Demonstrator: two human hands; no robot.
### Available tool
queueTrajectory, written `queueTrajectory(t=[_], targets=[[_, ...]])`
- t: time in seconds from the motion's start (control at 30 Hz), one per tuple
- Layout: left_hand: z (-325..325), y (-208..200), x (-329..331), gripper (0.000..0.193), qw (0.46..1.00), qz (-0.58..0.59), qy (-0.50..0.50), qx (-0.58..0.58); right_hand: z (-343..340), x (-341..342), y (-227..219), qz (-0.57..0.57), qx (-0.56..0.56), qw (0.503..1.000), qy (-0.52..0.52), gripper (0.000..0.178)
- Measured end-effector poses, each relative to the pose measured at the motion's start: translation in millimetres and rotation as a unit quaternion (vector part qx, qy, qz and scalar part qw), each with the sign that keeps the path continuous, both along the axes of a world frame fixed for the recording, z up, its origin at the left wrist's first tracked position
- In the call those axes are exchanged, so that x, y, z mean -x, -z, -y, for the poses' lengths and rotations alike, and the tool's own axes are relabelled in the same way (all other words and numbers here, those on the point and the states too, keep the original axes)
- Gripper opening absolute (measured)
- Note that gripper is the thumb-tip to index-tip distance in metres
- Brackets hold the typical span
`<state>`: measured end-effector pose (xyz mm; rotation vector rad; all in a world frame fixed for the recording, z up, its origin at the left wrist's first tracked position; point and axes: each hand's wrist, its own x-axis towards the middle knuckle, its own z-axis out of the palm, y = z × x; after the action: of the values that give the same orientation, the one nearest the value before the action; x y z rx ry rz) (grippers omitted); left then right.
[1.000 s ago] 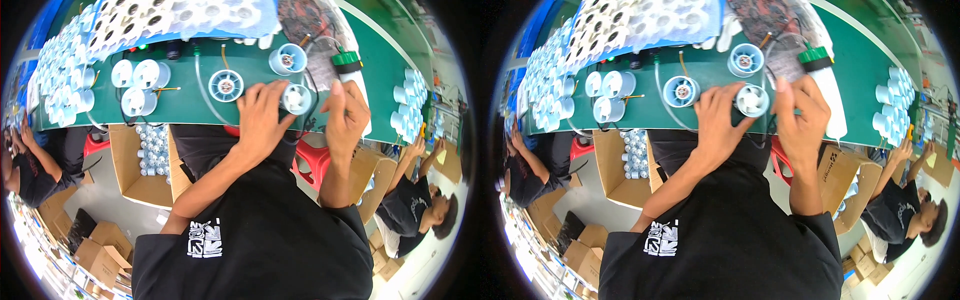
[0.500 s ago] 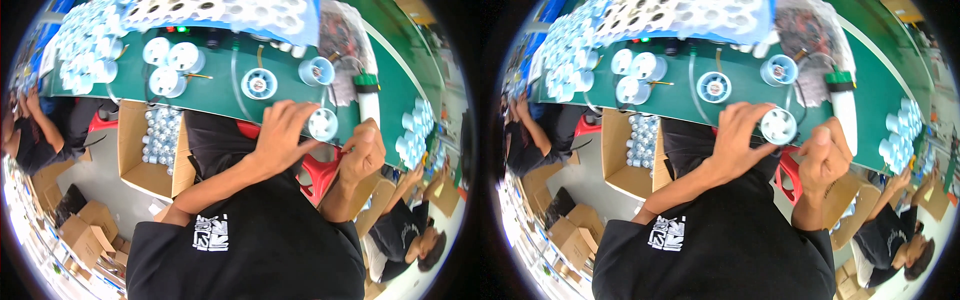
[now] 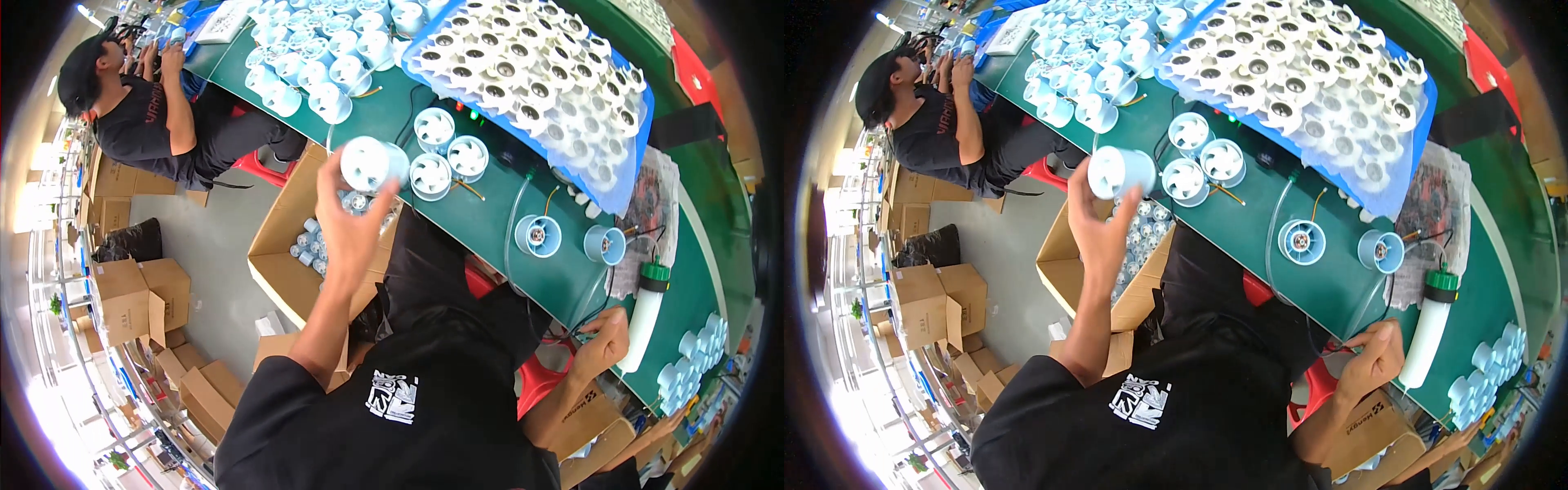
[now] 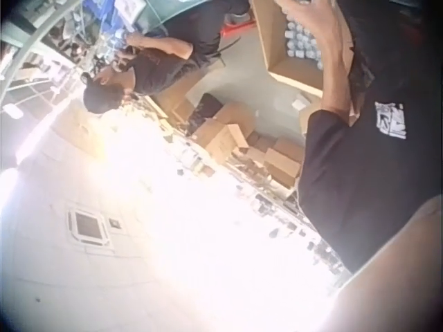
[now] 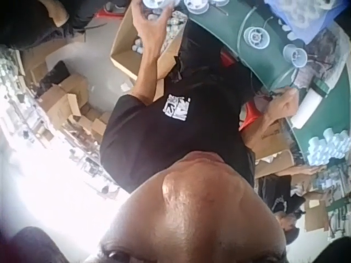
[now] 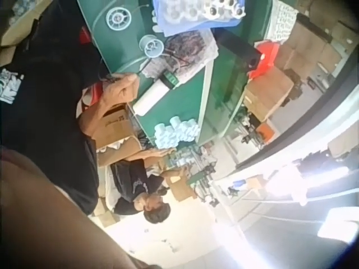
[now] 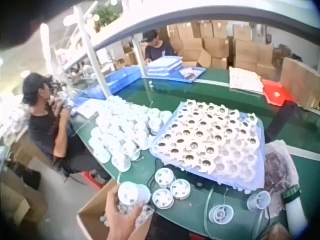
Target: Assembling small electronic components into circular plastic housings at a factory workstation.
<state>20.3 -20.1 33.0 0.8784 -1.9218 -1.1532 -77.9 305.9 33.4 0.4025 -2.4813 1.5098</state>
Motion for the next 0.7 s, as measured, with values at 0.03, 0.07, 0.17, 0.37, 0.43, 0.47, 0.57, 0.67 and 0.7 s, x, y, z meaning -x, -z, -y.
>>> queueTrajectory(t=[0.03,0.07,0.17,0.37,0.43,0.47,0.57,0.67,0.7], targets=[[20.0,8.2,3.6,0.063,0.999,0.026,-0.024,0.010,4.1,-0.5,-0.5,-0.008,-0.002,1.000,-0.006,0.051],[35.1,12.2,11.6,0.064,0.997,0.044,-0.038,0.044,8.7,-1.2,-1.4,-0.016,-0.005,1.000,-0.011,0.051],[62.4,15.2,31.7,0.060,0.985,0.128,-0.035,0.115,19.6,-3.6,-4.8,-0.026,-0.016,0.999,-0.030,0.052],[74.5,26.2,37.2,0.063,0.968,0.133,-0.027,0.209,19.8,-7.5,-6.7,-0.019,-0.030,0.999,-0.022,0.054],[65.4,5.2,35.0,0.065,0.988,0.106,-0.033,0.103,15.8,-8.3,-6.3,-0.018,-0.045,0.999,0.005,0.053],[67.8,-2.6,32.4,0.066,0.992,0.084,-0.043,0.087,12.5,-8.9,-2.2,-0.011,-0.044,0.999,0.015,0.053],[110.0,-18.6,23.8,0.064,0.989,0.050,-0.103,0.095,2.0,-12.7,7.5,-0.002,-0.049,0.998,0.035,0.055],[224.0,-23.1,18.1,0.063,0.970,-0.011,-0.151,0.190,-3.3,-15.8,11.6,0.019,-0.049,0.998,0.037,0.057],[249.5,-34.2,21.7,0.065,0.958,0.019,-0.187,0.216,-6.5,-16.7,15.7,0.020,-0.052,0.998,0.022,0.055]])
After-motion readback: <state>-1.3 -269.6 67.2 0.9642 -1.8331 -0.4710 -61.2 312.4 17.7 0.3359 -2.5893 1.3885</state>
